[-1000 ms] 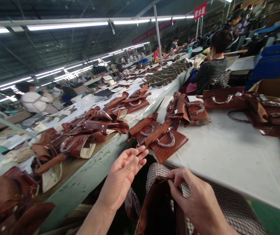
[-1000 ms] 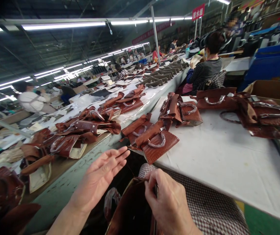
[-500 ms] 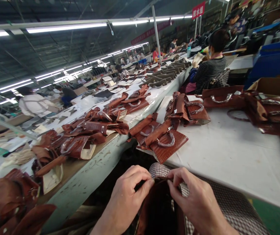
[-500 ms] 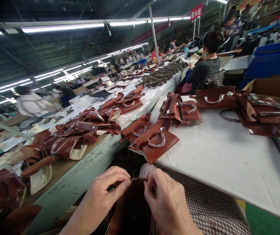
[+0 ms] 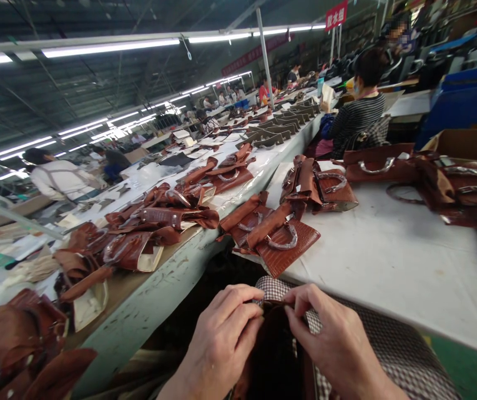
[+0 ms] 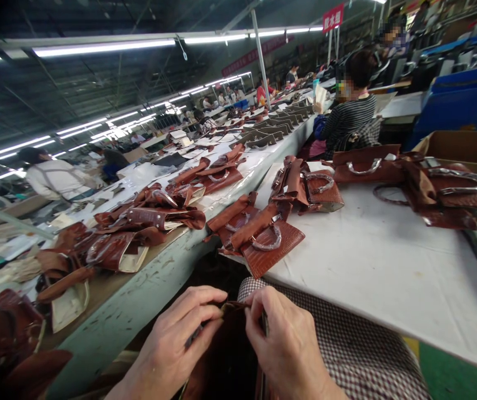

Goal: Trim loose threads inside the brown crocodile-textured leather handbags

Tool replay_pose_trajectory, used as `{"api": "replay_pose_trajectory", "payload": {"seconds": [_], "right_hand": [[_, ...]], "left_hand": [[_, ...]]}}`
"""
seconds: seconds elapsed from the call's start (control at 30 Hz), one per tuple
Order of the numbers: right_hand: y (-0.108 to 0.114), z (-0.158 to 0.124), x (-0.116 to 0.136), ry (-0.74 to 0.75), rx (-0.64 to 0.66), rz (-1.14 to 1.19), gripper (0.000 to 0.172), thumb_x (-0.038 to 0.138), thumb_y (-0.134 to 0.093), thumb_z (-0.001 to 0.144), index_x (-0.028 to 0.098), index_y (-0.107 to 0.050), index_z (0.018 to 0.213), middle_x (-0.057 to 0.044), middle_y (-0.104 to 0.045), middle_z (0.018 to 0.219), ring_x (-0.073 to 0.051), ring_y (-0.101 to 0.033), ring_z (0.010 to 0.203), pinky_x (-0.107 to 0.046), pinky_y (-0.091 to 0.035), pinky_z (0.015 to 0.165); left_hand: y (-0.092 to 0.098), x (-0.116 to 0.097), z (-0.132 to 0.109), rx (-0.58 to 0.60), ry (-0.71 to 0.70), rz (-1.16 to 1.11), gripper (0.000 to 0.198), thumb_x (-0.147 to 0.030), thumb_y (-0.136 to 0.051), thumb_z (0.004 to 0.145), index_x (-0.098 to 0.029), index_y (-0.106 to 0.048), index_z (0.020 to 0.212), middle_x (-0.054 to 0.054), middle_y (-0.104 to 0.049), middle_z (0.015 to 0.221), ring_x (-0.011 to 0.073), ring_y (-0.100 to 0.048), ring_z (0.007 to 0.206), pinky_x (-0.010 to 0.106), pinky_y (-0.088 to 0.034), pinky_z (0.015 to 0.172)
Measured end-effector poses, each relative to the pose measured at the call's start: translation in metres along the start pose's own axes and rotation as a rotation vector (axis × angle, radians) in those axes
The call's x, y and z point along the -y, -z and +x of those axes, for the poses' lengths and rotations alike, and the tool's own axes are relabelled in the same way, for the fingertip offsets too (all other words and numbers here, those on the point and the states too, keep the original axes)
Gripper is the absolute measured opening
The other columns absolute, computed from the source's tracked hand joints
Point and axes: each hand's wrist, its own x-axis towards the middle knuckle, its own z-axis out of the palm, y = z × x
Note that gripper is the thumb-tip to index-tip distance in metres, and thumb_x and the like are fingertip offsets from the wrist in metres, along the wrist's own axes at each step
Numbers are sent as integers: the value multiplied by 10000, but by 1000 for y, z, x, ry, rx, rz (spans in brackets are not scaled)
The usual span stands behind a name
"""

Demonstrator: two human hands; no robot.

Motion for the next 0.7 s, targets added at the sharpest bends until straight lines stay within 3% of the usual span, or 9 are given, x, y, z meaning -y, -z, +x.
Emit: {"api": "replay_pose_trajectory", "payload": {"seconds": [0.2,0.37,0.47,0.7], "right_hand": [[0,-1,-1,-2,-2,-12,151,141,-498,849,229,-425,750,69,-656,791,-90,-640,661,-207,-481,607],[2,-2,-1,-12,17,4,146,133,-499,840,231,-429,758,74,-663,821,-95,-651,702,-210,-487,615],[2,-1,0,-10,13,-5,142,133,-494,837,231,-429,758,73,-659,808,-98,-646,685,-214,-488,605],[3,-1,2,6,-23,0,155,125,-501,834,222,-423,742,59,-662,793,-92,-651,682,-193,-486,601]], "left_hand": [[9,-11,-1,105,5,118,233,-70,-505,866,-161,-610,1053,106,-569,1277,207,-499,1234,323,-448,1054],[4,-14,-3,144,171,44,191,-161,-656,821,-202,-572,988,66,-592,1257,188,-579,1149,276,-506,986],[-6,-10,-3,99,265,-8,181,-148,-683,815,-216,-552,919,41,-608,1235,171,-605,1115,256,-511,963],[-20,-6,-1,-90,216,-93,124,-99,-587,872,-206,-571,810,19,-657,1067,128,-644,984,202,-506,878]]}}
